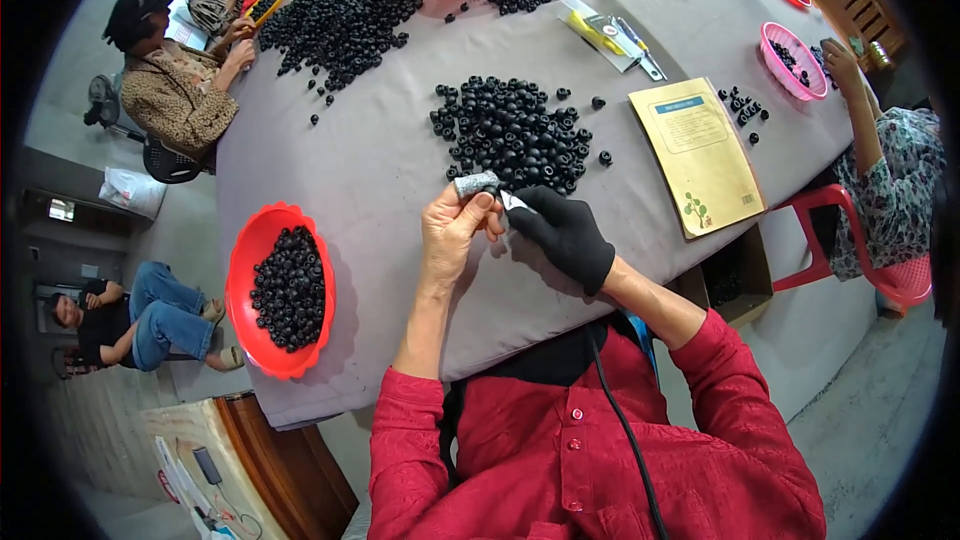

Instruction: The person cleans and sorts small black plastic or rubber components on a table, wiping them with a cleaning cloth and placing them into a red bowl.

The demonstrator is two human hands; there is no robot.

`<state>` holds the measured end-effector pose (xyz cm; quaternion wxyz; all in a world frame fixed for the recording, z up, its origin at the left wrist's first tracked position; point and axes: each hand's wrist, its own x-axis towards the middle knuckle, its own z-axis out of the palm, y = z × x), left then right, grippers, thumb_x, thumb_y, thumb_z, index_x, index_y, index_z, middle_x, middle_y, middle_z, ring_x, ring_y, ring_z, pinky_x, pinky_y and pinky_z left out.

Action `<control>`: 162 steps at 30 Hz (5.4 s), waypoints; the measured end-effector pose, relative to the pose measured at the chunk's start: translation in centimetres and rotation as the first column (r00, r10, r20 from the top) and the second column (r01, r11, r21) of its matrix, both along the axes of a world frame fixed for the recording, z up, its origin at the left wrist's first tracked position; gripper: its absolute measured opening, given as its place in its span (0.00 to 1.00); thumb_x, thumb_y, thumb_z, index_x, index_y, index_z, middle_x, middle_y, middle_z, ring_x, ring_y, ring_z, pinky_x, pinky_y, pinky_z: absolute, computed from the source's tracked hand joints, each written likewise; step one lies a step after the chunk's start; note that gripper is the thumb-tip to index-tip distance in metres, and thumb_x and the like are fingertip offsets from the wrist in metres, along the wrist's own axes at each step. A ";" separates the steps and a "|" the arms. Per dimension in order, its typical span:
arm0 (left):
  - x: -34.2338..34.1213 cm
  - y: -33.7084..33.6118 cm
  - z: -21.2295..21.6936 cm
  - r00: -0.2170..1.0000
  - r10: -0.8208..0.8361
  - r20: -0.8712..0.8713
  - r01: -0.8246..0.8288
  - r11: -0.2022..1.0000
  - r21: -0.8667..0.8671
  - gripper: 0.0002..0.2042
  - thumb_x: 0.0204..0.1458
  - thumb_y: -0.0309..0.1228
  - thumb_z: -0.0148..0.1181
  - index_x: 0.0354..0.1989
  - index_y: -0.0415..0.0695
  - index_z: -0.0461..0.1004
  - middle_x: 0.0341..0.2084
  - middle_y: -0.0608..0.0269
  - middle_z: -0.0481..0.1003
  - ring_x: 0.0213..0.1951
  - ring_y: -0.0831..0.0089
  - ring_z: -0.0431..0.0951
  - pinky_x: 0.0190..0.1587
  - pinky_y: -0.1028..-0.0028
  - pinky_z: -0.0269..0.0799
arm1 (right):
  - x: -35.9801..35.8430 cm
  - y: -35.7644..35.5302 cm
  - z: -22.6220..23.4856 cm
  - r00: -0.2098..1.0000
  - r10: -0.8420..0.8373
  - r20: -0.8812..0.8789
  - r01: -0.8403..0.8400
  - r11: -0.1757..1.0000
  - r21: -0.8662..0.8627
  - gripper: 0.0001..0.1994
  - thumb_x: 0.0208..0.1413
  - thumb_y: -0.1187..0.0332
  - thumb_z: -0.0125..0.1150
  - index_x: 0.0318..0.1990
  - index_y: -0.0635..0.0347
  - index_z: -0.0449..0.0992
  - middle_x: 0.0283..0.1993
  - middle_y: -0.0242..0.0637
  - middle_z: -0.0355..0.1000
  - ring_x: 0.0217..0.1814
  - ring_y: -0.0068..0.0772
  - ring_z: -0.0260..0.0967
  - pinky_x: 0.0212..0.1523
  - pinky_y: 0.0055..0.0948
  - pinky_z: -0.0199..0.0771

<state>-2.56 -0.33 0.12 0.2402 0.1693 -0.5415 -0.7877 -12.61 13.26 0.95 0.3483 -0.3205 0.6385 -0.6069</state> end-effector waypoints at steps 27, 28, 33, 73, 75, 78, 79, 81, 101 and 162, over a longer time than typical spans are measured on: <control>0.7 0.5 -1.1 0.993 -0.061 -0.105 0.086 0.963 0.257 0.10 0.51 0.22 0.55 0.42 0.38 0.73 0.26 0.63 0.74 0.23 0.80 0.71 0.25 0.82 0.68 | 0.5 -0.1 1.0 0.993 0.110 -0.045 -0.113 0.991 -0.068 0.13 0.54 0.65 0.56 0.46 0.59 0.72 0.31 0.33 0.72 0.30 0.20 0.72 0.32 0.22 0.72; 0.7 0.4 -1.2 0.992 -0.072 -0.107 0.097 0.964 0.247 0.09 0.51 0.22 0.55 0.42 0.38 0.73 0.26 0.64 0.74 0.23 0.80 0.71 0.25 0.82 0.68 | 0.5 -0.2 1.1 0.992 0.120 -0.036 -0.122 0.990 -0.068 0.12 0.54 0.65 0.55 0.44 0.59 0.72 0.30 0.32 0.72 0.30 0.20 0.72 0.32 0.22 0.72; 0.8 0.4 -1.3 0.990 -0.076 -0.117 0.102 0.965 0.240 0.09 0.51 0.22 0.55 0.41 0.38 0.73 0.25 0.63 0.73 0.23 0.79 0.71 0.25 0.82 0.68 | 0.5 -0.2 1.2 0.993 0.115 -0.014 -0.116 0.990 -0.078 0.10 0.55 0.66 0.54 0.42 0.60 0.72 0.30 0.32 0.72 0.30 0.20 0.72 0.32 0.22 0.72; 1.1 1.0 -0.3 1.000 -0.029 -0.009 0.030 0.983 0.183 0.08 0.52 0.22 0.53 0.40 0.37 0.74 0.16 0.67 0.70 0.16 0.85 0.66 0.16 0.85 0.58 | -0.2 -0.2 1.0 0.962 0.212 -0.170 -0.223 0.974 -0.043 0.16 0.55 0.69 0.53 0.51 0.60 0.68 0.32 0.39 0.74 0.33 0.24 0.73 0.34 0.25 0.73; 1.1 0.9 -0.5 1.000 -0.031 -0.002 0.031 0.984 0.174 0.08 0.52 0.22 0.53 0.40 0.37 0.74 0.16 0.67 0.70 0.16 0.84 0.65 0.16 0.85 0.58 | -0.2 -0.2 1.2 0.970 0.223 -0.102 -0.226 0.974 -0.024 0.16 0.55 0.69 0.53 0.52 0.60 0.68 0.32 0.40 0.74 0.34 0.24 0.73 0.35 0.25 0.73; 1.1 1.0 -0.3 0.999 -0.036 0.018 0.032 0.987 0.160 0.08 0.52 0.22 0.54 0.40 0.38 0.74 0.16 0.68 0.70 0.15 0.85 0.65 0.15 0.85 0.59 | -0.2 -0.1 0.8 0.953 0.209 -0.218 -0.224 0.973 -0.048 0.15 0.56 0.68 0.53 0.51 0.60 0.68 0.32 0.39 0.74 0.34 0.24 0.73 0.34 0.25 0.73; 1.1 1.0 -0.2 0.999 -0.035 0.028 0.030 0.987 0.156 0.08 0.52 0.22 0.54 0.40 0.38 0.74 0.15 0.68 0.70 0.15 0.85 0.65 0.15 0.85 0.58 | -0.2 -0.2 0.8 0.963 0.203 -0.179 -0.212 0.977 -0.033 0.15 0.56 0.67 0.53 0.50 0.60 0.69 0.32 0.39 0.74 0.34 0.24 0.73 0.34 0.25 0.73; 1.1 1.0 -0.4 0.999 -0.043 0.023 0.039 0.990 0.135 0.08 0.52 0.21 0.54 0.40 0.38 0.74 0.16 0.68 0.70 0.15 0.84 0.65 0.15 0.85 0.58 | -0.2 -0.2 0.6 0.971 0.195 -0.138 -0.199 0.980 -0.017 0.15 0.56 0.67 0.53 0.50 0.60 0.69 0.32 0.38 0.74 0.34 0.24 0.73 0.34 0.24 0.73; 1.2 0.4 -1.4 0.982 -0.124 -0.142 0.164 0.935 0.314 0.08 0.52 0.22 0.53 0.41 0.38 0.73 0.22 0.65 0.72 0.19 0.81 0.67 0.24 0.82 0.65 | 0.1 0.0 0.8 0.979 0.202 0.013 -0.202 0.979 -0.040 0.15 0.57 0.63 0.52 0.50 0.60 0.70 0.27 0.36 0.74 0.27 0.21 0.72 0.29 0.23 0.72; 1.1 1.6 0.6 0.972 0.043 0.232 -0.033 0.998 -0.047 0.07 0.49 0.19 0.54 0.36 0.36 0.74 0.22 0.60 0.74 0.17 0.79 0.72 0.18 0.81 0.68 | -0.7 0.5 -0.2 0.991 -0.125 0.044 0.128 0.990 -0.056 0.12 0.55 0.64 0.55 0.41 0.63 0.73 0.30 0.36 0.71 0.33 0.21 0.66 0.34 0.24 0.68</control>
